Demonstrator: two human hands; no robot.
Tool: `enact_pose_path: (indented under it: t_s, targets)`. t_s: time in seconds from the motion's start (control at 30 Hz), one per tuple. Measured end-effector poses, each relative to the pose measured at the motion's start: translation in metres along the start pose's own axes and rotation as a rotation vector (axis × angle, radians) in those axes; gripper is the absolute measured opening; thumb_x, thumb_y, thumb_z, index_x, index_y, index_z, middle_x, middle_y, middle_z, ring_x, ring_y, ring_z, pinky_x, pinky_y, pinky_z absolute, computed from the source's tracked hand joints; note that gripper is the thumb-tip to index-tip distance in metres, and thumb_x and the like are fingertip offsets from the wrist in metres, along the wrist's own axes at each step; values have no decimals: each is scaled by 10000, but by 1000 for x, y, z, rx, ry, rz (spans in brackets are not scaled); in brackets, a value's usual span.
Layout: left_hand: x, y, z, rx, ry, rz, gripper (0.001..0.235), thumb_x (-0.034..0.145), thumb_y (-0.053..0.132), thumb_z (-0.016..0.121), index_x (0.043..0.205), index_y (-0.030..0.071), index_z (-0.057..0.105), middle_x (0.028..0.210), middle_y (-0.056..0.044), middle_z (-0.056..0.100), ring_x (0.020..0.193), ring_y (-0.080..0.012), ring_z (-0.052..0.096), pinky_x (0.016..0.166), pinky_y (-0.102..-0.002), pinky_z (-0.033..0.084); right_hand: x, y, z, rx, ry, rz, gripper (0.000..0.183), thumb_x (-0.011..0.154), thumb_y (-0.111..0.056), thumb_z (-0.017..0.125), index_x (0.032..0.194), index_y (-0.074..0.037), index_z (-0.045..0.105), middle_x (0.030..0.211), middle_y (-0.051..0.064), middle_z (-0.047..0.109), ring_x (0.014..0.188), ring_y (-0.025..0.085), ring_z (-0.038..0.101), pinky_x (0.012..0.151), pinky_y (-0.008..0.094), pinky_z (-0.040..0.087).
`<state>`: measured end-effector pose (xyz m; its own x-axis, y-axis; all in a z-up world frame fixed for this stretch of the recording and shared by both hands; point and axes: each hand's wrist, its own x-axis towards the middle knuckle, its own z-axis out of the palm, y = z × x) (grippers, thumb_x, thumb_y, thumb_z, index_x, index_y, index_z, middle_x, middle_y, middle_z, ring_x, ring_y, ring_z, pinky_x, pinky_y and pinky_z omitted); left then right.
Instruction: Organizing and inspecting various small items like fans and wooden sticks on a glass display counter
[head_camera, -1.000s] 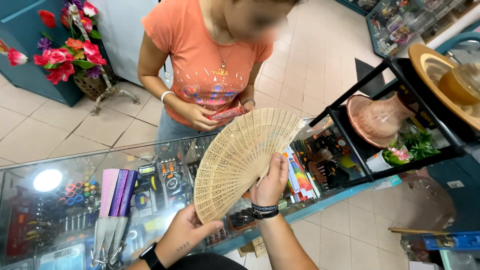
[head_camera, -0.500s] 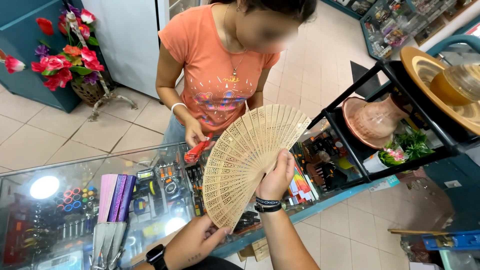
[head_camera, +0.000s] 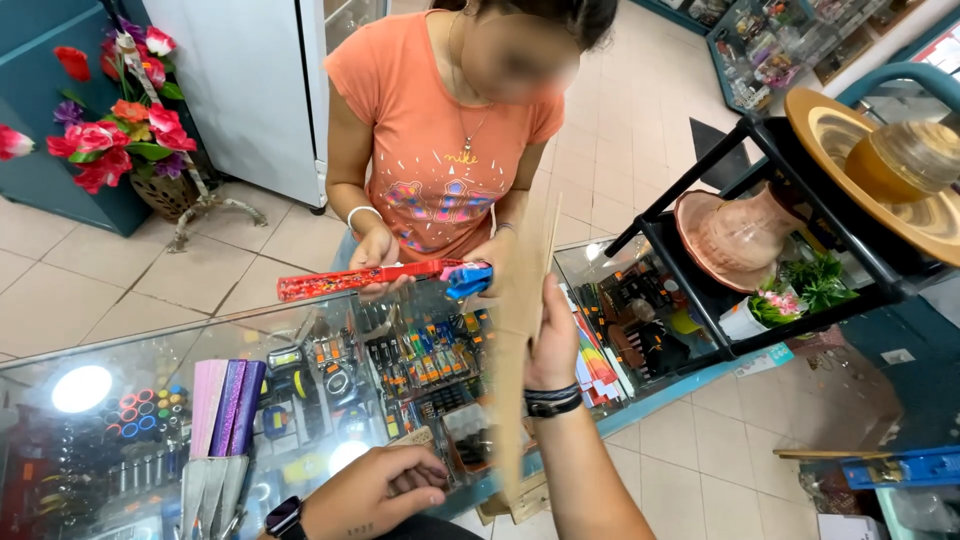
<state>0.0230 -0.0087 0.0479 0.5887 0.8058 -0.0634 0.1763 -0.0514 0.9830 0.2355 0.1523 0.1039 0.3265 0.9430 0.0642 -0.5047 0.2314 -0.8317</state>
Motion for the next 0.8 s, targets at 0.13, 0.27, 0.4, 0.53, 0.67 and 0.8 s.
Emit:
enact_pose_path:
  t_s: [0.13,0.27,0.4,0.53,0.67,0.8]
  targets:
    - [-9,-16,-1,4,116,-264,185,944,327,692,1060,212,778,932,74,811,840,-38,744,751,-192,593,21,-56,8,950,-1239,736,341,1089,-281,409,1183,30,511,962,150,531,714,304,561,531,367,531]
    - [-12,-58,12,-54,265,-201,81,945,232,756,898,168,774,745,78,741,597,-24,523,566,-205,445,-21,-119,17,-289,-478,-243,244,969,-286,705,976,-54,628,973,71,720,835,126,651,765,230,501]
    - [-16,-32,2,-58,251,-260,139,975,255,725,892,171,797,717,75,700,598,-31,511,586,-207,406,34,-162,34,552,-1544,628,300,1123,-238,405,1208,28,515,928,134,508,704,329,577,515,432,561]
    - [-14,-31,-1,-175,229,-368,145,1006,233,713,928,138,790,730,51,647,612,-40,489,592,-205,372,17,-164,4,231,-1059,-39,234,1032,-218,544,1141,-11,546,1045,157,603,879,287,620,718,405,578]
    - [-12,-40,-3,-222,197,-403,149,1017,236,703,962,135,798,753,48,647,618,-45,467,592,-213,359,4,-172,-25,-254,-361,-559,306,960,-342,747,1040,-95,585,1129,98,703,1027,182,700,921,321,585]
    - [-11,-40,-3,-182,215,-371,144,1001,229,704,923,133,778,800,37,714,680,-53,539,650,-211,423,2,-193,-25,-414,-152,-692,360,973,-403,764,1037,-119,553,1102,36,695,972,87,672,866,232,556]
